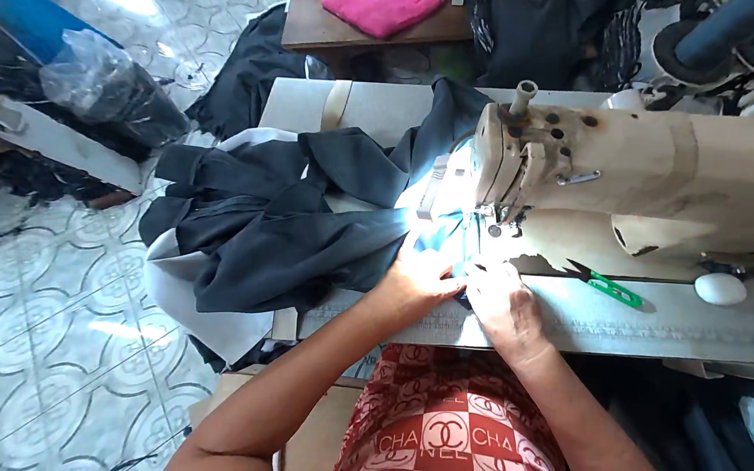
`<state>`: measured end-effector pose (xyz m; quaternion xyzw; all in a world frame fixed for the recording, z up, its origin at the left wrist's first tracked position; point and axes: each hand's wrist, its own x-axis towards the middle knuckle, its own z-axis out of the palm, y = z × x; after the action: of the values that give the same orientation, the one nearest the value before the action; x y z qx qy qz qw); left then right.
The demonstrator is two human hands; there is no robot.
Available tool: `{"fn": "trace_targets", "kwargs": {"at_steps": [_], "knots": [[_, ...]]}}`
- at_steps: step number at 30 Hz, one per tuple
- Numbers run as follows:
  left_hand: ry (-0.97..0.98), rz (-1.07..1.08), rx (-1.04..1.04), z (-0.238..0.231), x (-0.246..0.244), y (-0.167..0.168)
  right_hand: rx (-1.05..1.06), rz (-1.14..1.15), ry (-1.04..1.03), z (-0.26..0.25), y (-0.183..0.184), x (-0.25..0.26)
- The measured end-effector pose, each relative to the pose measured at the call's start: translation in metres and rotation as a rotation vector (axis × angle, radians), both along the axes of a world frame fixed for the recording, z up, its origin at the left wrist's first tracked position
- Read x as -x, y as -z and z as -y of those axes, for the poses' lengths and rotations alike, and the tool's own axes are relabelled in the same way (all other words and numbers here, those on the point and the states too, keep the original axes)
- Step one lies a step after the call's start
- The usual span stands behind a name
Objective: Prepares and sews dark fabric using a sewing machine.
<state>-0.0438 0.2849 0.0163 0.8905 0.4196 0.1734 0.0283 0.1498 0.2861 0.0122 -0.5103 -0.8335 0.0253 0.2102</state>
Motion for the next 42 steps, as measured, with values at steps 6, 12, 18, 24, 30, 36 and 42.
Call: {"fn": "trace_targets", "kwargs": {"at_steps": [6, 12, 18, 24, 30, 36, 42], "knots": [[-0.008, -0.005, 0.031, -0.013, 0.002, -0.004, -0.005, -0.067, 0.002, -0.014, 0.002, 0.005], [-0.029, 0.013, 0.014, -0.04, 0.004, -0.006, 0.043, -0.084, 0.052, -0.038, -0.004, 0.016], [-0.125, -0.05, -0.038, -0.022, 0.011, -0.006, 0.259, -0.035, 0.174, -0.038, -0.006, 0.007], [-0.789, -0.181, -0.168, 0.057, 0.064, -0.029, 0.266, -0.122, 0.275, -0.018, -0.002, 0.007], [-0.634, 0.104, 0.177, 0.079, 0.139, -0.06, 0.434, -0.614, 0.273, -0.049, -0.011, 0.009], [-0.449, 0.369, 0.348, 0.044, 0.175, -0.108, 0.616, -1.098, 0.167, -0.037, -0.015, 0.003], [-0.524, 0.039, 0.421, -0.031, 0.213, -0.066, 0.616, -0.274, 0.229, -0.003, -0.022, -0.012]]}}
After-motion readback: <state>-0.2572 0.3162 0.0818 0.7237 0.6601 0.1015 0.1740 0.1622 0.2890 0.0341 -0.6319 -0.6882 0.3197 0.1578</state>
